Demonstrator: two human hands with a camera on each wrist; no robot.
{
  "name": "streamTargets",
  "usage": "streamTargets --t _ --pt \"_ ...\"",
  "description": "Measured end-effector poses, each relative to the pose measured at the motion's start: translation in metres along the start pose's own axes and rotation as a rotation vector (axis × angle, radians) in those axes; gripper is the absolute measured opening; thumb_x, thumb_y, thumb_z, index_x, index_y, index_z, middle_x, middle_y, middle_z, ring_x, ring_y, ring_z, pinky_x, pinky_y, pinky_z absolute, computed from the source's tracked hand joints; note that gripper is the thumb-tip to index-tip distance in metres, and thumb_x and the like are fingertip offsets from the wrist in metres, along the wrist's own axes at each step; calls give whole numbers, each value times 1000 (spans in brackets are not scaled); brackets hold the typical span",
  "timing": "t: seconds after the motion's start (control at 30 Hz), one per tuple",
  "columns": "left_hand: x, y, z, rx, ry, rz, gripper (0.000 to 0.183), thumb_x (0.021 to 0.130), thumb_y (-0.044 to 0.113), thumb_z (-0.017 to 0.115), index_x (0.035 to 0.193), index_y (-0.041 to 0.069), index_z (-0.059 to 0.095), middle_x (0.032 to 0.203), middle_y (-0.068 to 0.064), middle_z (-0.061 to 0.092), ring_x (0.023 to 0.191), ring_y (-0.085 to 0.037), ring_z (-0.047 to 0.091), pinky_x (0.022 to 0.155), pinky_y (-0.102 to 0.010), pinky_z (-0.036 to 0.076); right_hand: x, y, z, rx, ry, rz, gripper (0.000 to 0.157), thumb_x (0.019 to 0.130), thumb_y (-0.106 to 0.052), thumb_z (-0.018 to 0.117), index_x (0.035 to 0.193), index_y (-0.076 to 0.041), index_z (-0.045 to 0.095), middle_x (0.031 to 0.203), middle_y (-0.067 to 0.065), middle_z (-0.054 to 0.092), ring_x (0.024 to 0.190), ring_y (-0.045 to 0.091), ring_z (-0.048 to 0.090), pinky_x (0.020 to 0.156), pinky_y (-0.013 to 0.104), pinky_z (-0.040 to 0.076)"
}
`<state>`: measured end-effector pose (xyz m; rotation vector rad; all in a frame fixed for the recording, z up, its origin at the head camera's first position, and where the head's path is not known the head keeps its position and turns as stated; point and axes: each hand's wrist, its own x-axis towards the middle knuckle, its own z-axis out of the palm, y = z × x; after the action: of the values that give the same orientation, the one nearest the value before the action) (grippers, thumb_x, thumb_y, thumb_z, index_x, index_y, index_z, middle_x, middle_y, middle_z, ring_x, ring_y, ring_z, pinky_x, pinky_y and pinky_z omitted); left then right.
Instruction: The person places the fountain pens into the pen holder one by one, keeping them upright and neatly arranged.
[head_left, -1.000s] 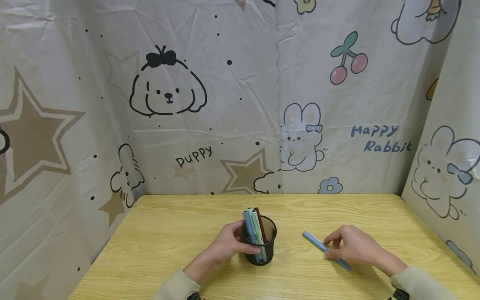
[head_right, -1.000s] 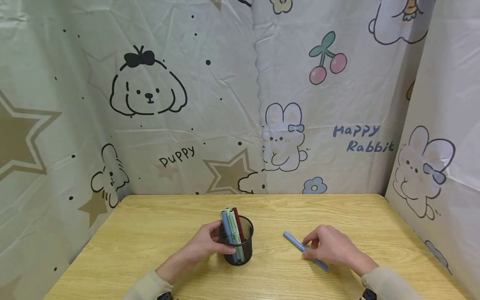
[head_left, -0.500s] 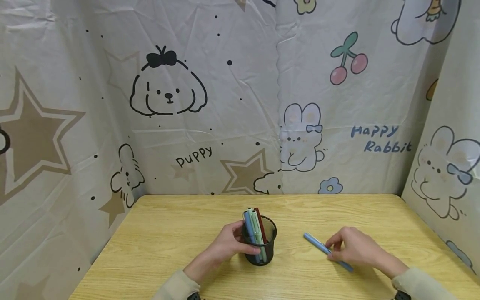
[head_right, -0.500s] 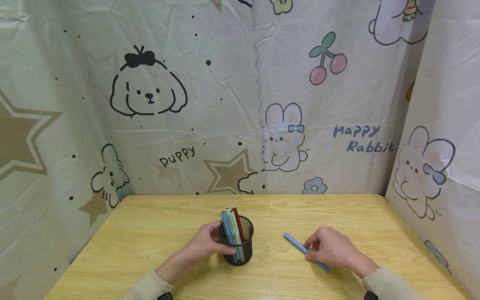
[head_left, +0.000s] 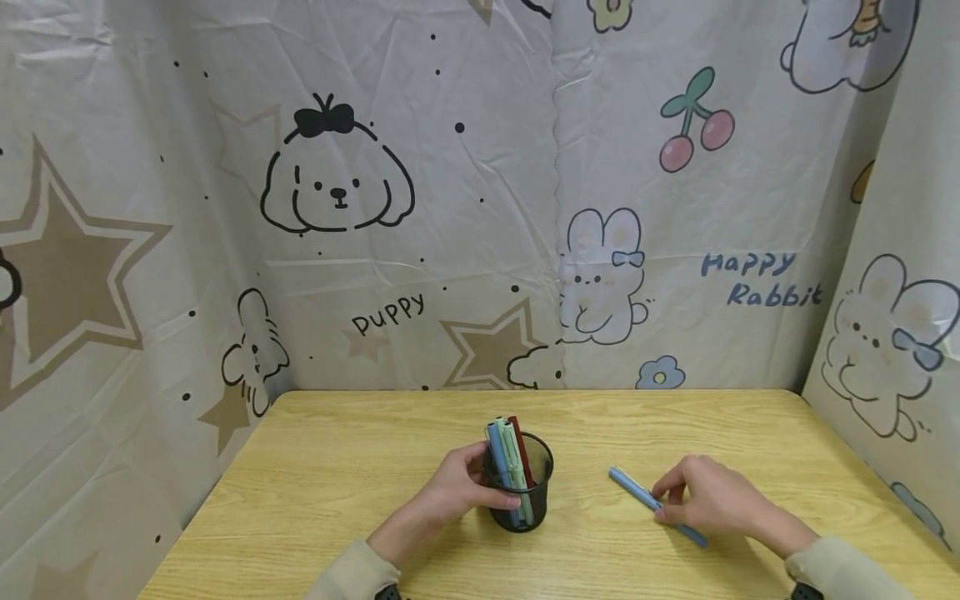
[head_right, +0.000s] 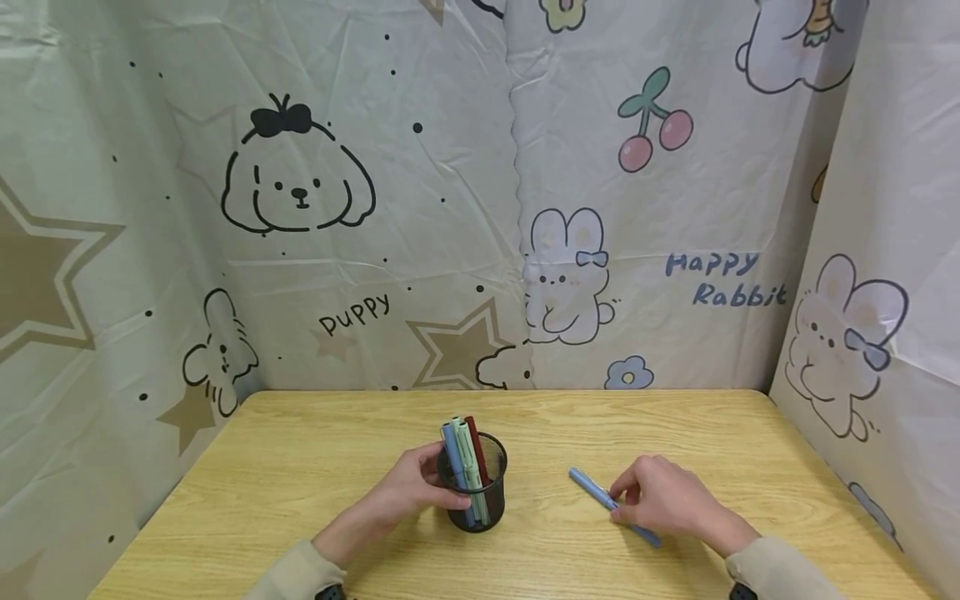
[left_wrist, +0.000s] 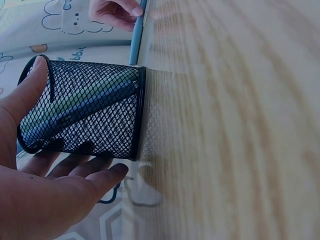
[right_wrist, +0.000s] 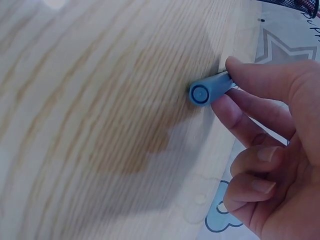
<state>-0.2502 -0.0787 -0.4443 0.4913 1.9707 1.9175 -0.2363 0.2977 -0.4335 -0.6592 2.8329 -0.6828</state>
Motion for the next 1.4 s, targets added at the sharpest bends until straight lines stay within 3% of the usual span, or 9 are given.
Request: streamTargets --t 0.27,0.53,0.9,1.13,1.4 --pt "-1 1 1 3 9 -6 73 67 10 87 132 17 55 117 -6 63 106 -24 60 93 -38 47 1 1 2 -17 2 -10 32 73 -46 78 94 -21 76 68 -19 59 59 3 50 49 24 39" --pt "-1 1 0 6 7 -2 73 68 9 87 133 17 54 118 -6 63 106 -24 60 92 -37 47 2 1 1 -16 -3 -40 25 72 -33 82 94 -21 76 68 -18 59 60 2 51 50 24 41" --pt "0 -1 0 16 3 -4 73 68 11 87 133 16 54 117 -6 63 106 -23 60 92 -38 47 1 -1 1 -41 -6 -35 19 72 -29 81 90 -23 76 67 -19 57 59 3 48 49 24 39" --pt "1 -1 0 7 2 -14 74 68 12 87 133 17 53 118 -6 62 106 -23 60 92 -38 47 3 3 3 82 -14 -74 20 74 -26 81 92 -19 76 67 -15 60 58 3 51 51 24 43" --pt "1 -1 -1 7 0 -8 73 68 11 87 133 18 54 119 -6 62 106 -24 60 92 -38 47 4 2 6 201 -3 -59 23 76 -25 80 96 -14 75 68 -9 63 62 8 56 55 25 44"
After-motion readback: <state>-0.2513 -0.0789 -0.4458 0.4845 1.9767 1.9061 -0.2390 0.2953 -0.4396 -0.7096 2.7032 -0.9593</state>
